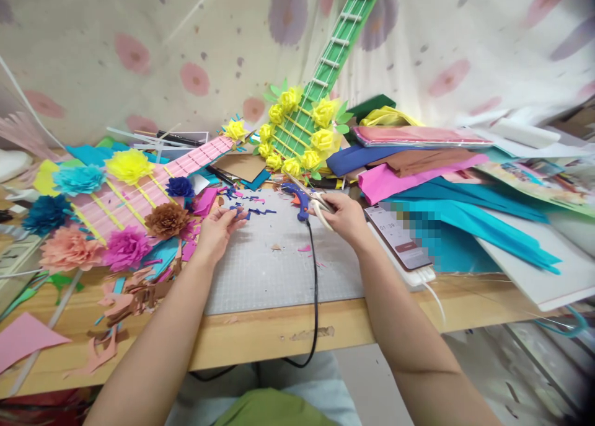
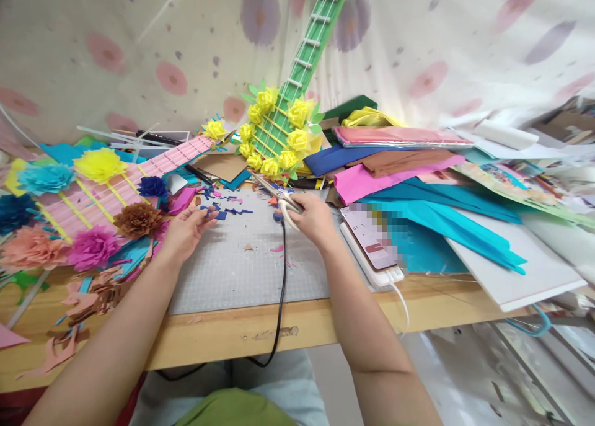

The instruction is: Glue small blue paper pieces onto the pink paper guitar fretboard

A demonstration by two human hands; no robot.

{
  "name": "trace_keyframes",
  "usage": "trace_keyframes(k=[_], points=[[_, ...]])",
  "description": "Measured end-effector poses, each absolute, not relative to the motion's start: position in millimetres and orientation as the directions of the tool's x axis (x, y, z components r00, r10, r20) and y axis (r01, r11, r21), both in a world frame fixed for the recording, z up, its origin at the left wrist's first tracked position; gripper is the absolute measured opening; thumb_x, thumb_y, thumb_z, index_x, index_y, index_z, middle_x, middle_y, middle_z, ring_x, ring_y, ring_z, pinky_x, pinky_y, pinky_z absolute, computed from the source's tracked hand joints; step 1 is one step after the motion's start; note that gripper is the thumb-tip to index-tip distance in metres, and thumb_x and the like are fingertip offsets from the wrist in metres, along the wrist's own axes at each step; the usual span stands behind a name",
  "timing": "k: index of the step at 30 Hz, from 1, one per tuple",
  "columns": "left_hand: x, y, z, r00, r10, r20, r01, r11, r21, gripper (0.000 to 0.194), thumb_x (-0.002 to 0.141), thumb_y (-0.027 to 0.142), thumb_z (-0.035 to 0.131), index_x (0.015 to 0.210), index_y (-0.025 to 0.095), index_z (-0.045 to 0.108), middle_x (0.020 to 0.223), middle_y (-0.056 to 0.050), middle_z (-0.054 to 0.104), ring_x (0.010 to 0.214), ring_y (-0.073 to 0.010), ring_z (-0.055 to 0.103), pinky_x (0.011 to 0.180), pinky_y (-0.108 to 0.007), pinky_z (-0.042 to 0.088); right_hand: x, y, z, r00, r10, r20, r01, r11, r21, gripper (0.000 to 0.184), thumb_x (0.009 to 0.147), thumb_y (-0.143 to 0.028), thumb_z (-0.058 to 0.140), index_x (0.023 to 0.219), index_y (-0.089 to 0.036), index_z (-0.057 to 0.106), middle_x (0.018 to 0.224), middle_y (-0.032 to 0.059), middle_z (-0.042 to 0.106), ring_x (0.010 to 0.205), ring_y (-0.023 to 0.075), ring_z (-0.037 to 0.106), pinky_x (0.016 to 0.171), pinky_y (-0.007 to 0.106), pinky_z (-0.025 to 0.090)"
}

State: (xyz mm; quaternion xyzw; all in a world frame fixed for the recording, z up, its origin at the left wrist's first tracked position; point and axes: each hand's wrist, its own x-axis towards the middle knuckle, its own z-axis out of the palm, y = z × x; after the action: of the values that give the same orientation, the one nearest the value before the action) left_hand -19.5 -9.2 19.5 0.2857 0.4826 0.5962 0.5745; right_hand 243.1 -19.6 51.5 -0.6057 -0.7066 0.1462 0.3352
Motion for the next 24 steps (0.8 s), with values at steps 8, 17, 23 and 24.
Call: trace_keyframes(k=[8, 17, 23, 24], points=[[-28.2, -4.7, 25.0, -0.368, 0.917, -0.155, -0.396, -0.004, 0.918, 0.013, 0.063, 0.014, 0.059, 0.063, 0.016, 0.046, 0.071, -0.001, 0.065, 0.058, -0.0092, 0.062, 0.057, -0.022, 0.054, 249.4, -26.7, 61.6, 0.242, 0.968, 0.064, 0.910, -0.204, -0.361, 0.037, 0.087, -0.047, 0.039, 0.097, -0.018, 0.058, 0.089, 0.0110, 0.067, 0.080, 0.0234, 0.061, 0.063, 0.027, 0.034], [-22.8, -5.0, 13.8, -0.232, 0.972, 0.048, -0.215, -0.100, 0.972, 0.024, 0.062, 0.022, 0.064, 0.064, 0.018, 0.041, 0.069, 0.001, 0.063, 0.056, -0.0127, 0.063, 0.069, -0.036, 0.054, 267.0, -52.6, 62.1, 0.200, 0.962, -0.188, 0.972, -0.219, -0.089, 0.034, 0.078, -0.047, 0.047, 0.084, -0.019, 0.065, 0.089, 0.0104, 0.069, 0.083, 0.0241, 0.063, 0.059, 0.027, 0.034], [-8.8, -8.3, -6.3, -0.061, 0.992, 0.107, -0.033, -0.109, 0.993, 0.026, 0.061, 0.028, 0.068, 0.066, 0.019, 0.044, 0.073, -0.001, 0.064, 0.067, -0.0154, 0.067, 0.071, -0.030, 0.051, 262.9, -53.1, 50.8, 0.225, 0.942, -0.248, 0.973, -0.231, 0.003, 0.034, 0.077, -0.044, 0.051, 0.086, -0.013, 0.064, 0.088, 0.0169, 0.068, 0.086, 0.0276, 0.064, 0.065, 0.030, 0.039], [-7.9, -8.9, -7.7, -0.051, 0.993, 0.107, -0.039, -0.109, 0.993, 0.027, 0.060, 0.029, 0.069, 0.066, 0.018, 0.045, 0.074, -0.001, 0.065, 0.068, -0.0150, 0.067, 0.071, -0.029, 0.051, 261.3, -51.2, 48.2, 0.229, 0.948, -0.222, 0.972, -0.236, -0.006, 0.035, 0.076, -0.043, 0.053, 0.089, -0.012, 0.063, 0.089, 0.0174, 0.068, 0.086, 0.0281, 0.064, 0.066, 0.031, 0.040]])
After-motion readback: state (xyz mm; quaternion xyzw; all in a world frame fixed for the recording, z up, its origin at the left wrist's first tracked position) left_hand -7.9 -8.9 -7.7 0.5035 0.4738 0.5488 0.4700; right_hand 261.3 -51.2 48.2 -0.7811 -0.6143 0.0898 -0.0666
